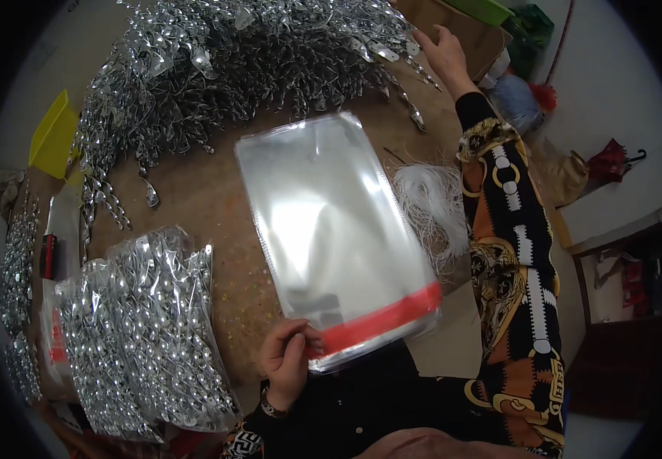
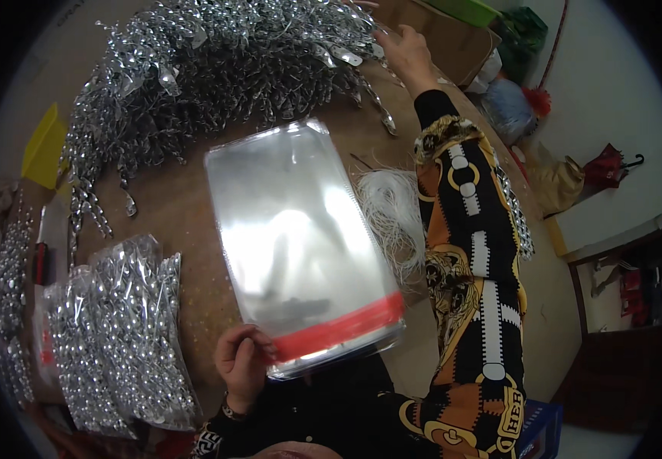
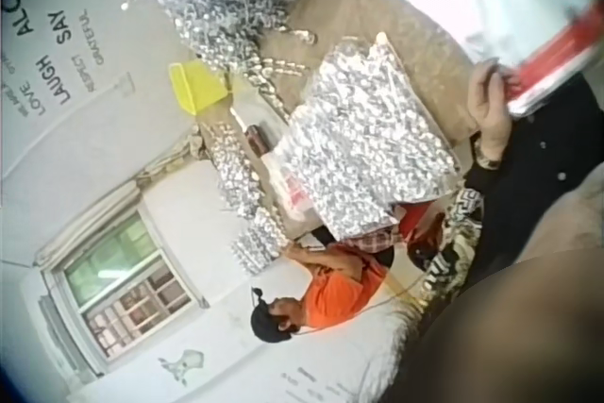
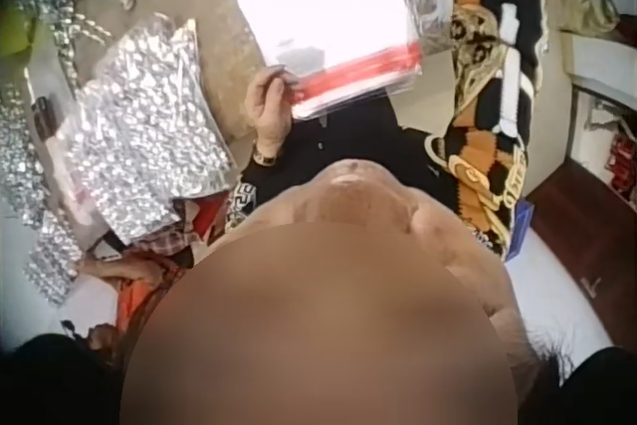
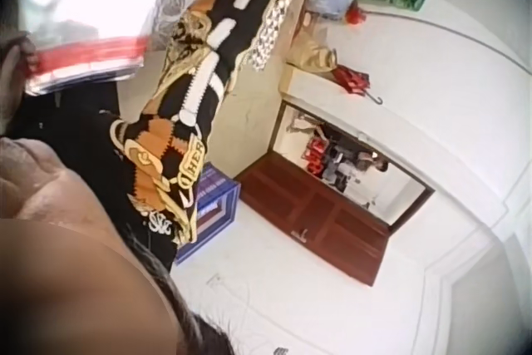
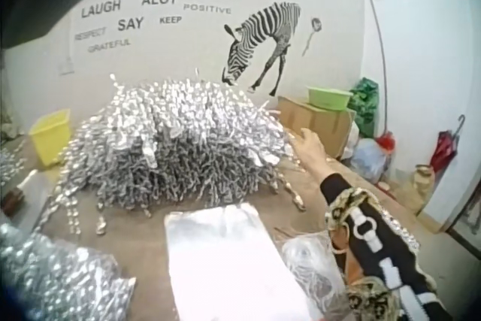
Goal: Attaching hooks to silver tinsel decorations and placing them into plastic bags at a workbench.
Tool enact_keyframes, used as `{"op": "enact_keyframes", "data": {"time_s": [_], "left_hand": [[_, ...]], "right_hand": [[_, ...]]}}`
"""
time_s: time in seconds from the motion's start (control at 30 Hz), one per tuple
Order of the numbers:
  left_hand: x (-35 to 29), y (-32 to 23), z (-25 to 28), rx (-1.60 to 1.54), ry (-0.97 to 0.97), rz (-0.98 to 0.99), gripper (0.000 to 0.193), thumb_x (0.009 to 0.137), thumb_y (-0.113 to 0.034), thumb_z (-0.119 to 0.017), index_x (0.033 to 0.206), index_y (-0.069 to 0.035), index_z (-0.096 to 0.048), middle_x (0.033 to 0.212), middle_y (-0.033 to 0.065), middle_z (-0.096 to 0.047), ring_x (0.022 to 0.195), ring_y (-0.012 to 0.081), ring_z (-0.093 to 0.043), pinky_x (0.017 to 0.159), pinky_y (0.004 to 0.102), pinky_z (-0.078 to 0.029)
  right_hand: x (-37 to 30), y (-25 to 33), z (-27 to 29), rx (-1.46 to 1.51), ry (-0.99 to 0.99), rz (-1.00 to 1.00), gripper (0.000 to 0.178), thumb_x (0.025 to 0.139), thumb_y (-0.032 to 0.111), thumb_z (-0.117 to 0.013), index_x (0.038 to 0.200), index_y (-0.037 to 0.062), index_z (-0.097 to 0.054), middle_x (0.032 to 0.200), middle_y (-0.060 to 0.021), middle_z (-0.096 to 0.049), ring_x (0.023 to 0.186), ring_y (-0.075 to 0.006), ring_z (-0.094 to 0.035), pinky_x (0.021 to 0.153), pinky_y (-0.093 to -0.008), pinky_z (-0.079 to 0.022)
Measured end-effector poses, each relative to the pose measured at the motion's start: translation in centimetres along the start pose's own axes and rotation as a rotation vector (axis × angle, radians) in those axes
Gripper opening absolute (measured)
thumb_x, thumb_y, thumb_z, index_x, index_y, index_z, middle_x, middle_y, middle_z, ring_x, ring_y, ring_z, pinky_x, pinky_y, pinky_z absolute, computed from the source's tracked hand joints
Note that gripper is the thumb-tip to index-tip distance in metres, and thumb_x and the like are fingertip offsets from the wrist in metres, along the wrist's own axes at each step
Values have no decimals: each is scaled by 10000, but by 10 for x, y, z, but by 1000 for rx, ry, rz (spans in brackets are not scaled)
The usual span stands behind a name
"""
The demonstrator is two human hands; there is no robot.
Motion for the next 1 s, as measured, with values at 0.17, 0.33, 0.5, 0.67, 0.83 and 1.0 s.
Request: {"op": "enact_keyframes", "data": {"time_s": [0.17,0.33,0.5,0.67,0.83,1.0], "left_hand": [[1,2,2,-43,65,-5,220,932,-14,-444,1135,32,-513,919,168,-608,760,227,-596,697,342,-518],[1,1,4,-68,81,-15,225,914,60,-435,1102,61,-558,945,152,-599,774,186,-595,699,286,-509],[3,-1,5,0,124,-14,236,893,82,-433,1083,58,-572,910,149,-603,755,177,-596,678,270,-501],[9,-1,2,30,181,-51,234,894,78,-419,1083,55,-555,902,164,-601,753,205,-603,675,293,-507],[7,-4,3,31,127,-56,238,886,99,-437,1071,54,-579,884,150,-614,743,171,-602,637,247,-498],[10,-2,-2,-13,149,-37,230,891,96,-435,1066,56,-578,884,151,-615,742,172,-603,639,249,-501]], "right_hand": [[38,7,-26,-17,299,28,857,801,685,-516,1256,-41,-514,1131,-238,-599,1119,-347,-556,929,-390,-419],[36,78,-24,7,259,107,889,782,742,-484,1176,-51,-568,962,-186,-646,850,-294,-633,827,-388,-459],[32,107,-18,-50,425,20,639,885,572,-441,1103,4,-635,1113,-240,-629,1098,-365,-571,927,-394,-422],[69,34,-61,10,450,57,684,833,597,-518,1105,-21,-624,995,-202,-648,908,-308,-608,835,-400,-455],[73,24,-82,-36,502,-48,590,775,495,-606,1071,-15,-631,852,-143,-661,751,-241,-626,737,-387,-484],[91,3,-65,-149,278,51,418,754,348,-617,996,8,-634,811,-106,-645,721,-223,-609,681,-346,-478]]}}
Point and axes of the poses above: each hand's wrist, its own x-axis towards the middle knuckle, its own z-axis out of the back of the hand, y = z × x, the point moved 2 cm from there along x, towards the middle knuckle
